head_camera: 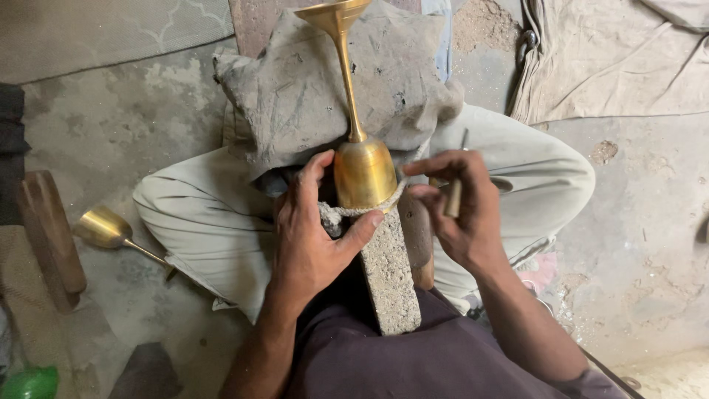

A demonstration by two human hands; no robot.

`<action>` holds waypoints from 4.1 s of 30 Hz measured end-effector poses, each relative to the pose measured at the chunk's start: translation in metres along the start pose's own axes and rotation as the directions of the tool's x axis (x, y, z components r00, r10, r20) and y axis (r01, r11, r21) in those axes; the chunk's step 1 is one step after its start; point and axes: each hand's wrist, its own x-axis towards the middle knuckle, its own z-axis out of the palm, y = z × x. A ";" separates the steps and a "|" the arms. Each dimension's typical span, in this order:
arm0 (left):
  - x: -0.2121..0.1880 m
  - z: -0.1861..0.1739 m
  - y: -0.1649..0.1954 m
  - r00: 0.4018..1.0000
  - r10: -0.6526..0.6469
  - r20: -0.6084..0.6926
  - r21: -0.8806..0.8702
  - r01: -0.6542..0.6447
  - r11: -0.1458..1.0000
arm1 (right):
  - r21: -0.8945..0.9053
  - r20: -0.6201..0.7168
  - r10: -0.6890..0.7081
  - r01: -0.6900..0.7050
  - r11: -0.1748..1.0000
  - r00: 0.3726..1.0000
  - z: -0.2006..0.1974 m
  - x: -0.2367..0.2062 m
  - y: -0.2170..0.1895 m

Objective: The person sits on the floor engraving a decorative pattern into a brass goblet. They hold a small chisel against the goblet's body and strike it with a wooden mallet, rotating the goblet, which is lashed with rope to a stone block, to engrave different areas.

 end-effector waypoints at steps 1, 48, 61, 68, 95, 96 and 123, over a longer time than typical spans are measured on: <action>0.000 0.002 0.000 1.000 -0.004 -0.001 0.013 0.004 1.000 | -0.005 -0.060 0.072 -0.072 0.997 0.996 -0.002 -0.002 -0.003; -0.005 -0.044 0.022 0.968 -0.210 -0.135 -0.385 0.144 0.911 | -0.759 0.009 0.643 -0.413 0.503 0.766 -0.010 -0.020 0.071; 0.059 -0.044 0.043 0.993 -0.051 0.103 -0.349 0.084 0.933 | -0.603 0.033 0.947 -0.749 0.273 0.319 -0.084 -0.031 0.000; 0.116 -0.023 0.059 0.923 0.023 0.384 0.039 -0.041 0.998 | -0.180 -0.146 0.736 -0.750 0.637 0.661 -0.124 -0.068 0.002; 0.128 -0.028 0.071 0.884 0.152 0.442 0.081 -0.208 0.975 | -0.404 -0.010 0.196 -0.184 0.896 0.980 -0.136 0.047 -0.064; 0.128 -0.028 0.073 0.879 0.142 0.455 0.094 -0.206 0.974 | -0.523 -0.017 0.257 -0.228 0.821 0.966 -0.134 0.049 -0.061; 0.087 -0.024 0.053 0.948 0.246 0.201 0.029 -0.257 0.966 | -0.747 0.338 -0.138 0.354 0.562 0.931 -0.125 0.089 -0.081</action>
